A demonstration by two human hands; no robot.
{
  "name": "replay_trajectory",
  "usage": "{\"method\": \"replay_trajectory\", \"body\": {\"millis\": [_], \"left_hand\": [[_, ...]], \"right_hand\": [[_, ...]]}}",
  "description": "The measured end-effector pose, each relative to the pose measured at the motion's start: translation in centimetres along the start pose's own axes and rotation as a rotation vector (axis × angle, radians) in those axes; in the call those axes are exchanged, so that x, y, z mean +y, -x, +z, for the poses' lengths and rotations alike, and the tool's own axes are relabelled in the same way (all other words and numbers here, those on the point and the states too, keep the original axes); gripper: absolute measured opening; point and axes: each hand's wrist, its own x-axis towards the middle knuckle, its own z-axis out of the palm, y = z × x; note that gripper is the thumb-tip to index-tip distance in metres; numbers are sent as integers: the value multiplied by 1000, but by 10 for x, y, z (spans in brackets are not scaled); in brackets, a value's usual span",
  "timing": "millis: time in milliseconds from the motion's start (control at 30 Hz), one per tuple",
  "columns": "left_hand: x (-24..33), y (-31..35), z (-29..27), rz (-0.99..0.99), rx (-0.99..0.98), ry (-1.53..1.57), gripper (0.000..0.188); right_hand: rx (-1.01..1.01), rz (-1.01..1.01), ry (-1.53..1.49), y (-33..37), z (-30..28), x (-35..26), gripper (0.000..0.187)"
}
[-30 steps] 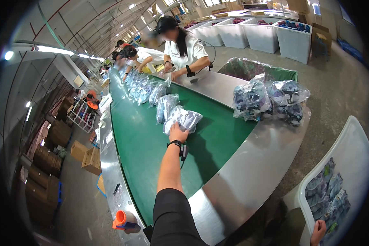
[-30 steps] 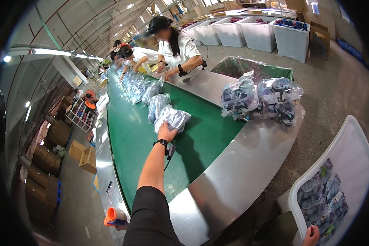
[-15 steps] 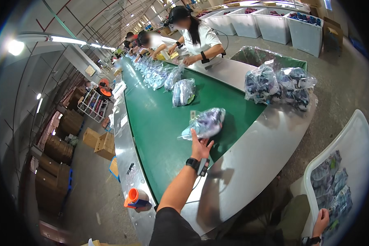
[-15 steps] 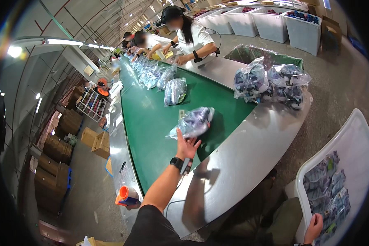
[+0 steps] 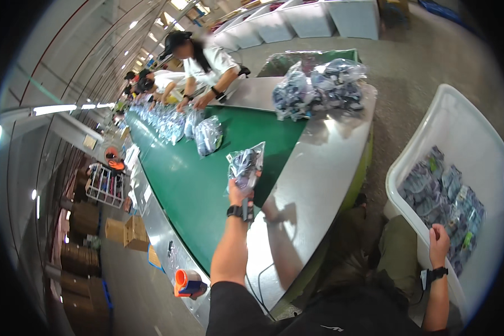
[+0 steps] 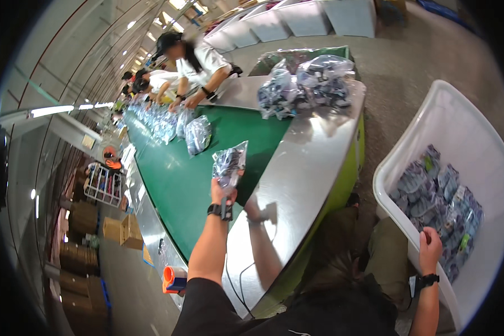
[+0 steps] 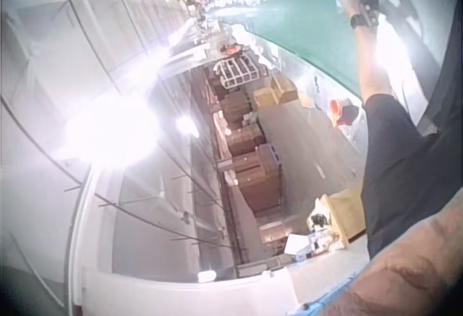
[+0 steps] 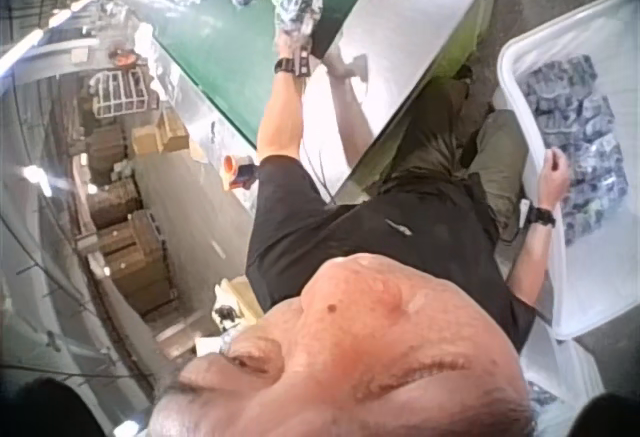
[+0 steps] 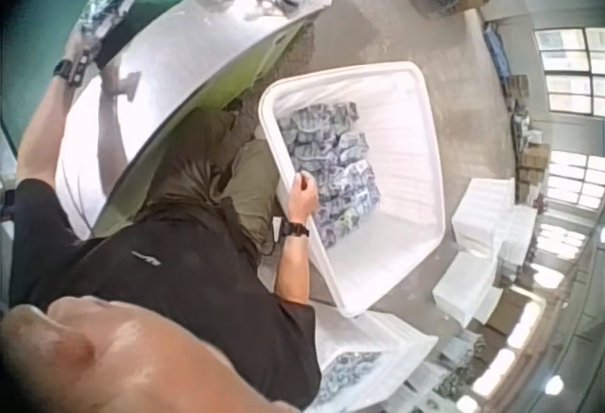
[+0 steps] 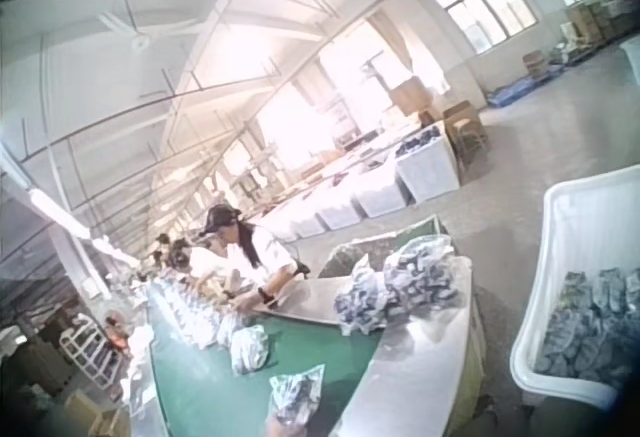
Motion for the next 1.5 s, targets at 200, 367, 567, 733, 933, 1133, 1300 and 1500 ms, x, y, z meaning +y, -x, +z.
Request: {"method": "replay_trajectory", "body": {"millis": [200,367,567,733,933,1133,1300,1500], "left_hand": [[8,143,41,-189,-263,133,48],[-21,223,48,-282,-556,92,51],[-70,260,58,-579,-688,-21,62],[-100,300,89,-619,-733,-142,66],[-120,327,113,-547,-872,-258,85],[-132,348,132,-404,-1050,-436,111],[-140,354,127,-255,-1218,-693,101],[-137,361,118,-447,-1129,-718,90]], "right_hand": [[37,28,-46,-1,-7,-6,18],[-18,65,-155,0,-11,-10,21],[-38,85,-284,2,-20,-15,22],[-44,-15,-366,15,-19,-63,18],[-413,151,-801,25,-17,-110,24],[-547,171,-873,23,-25,-116,28],[-513,122,-772,31,-26,-123,28],[-610,-472,-306,43,-25,-137,39]]}}
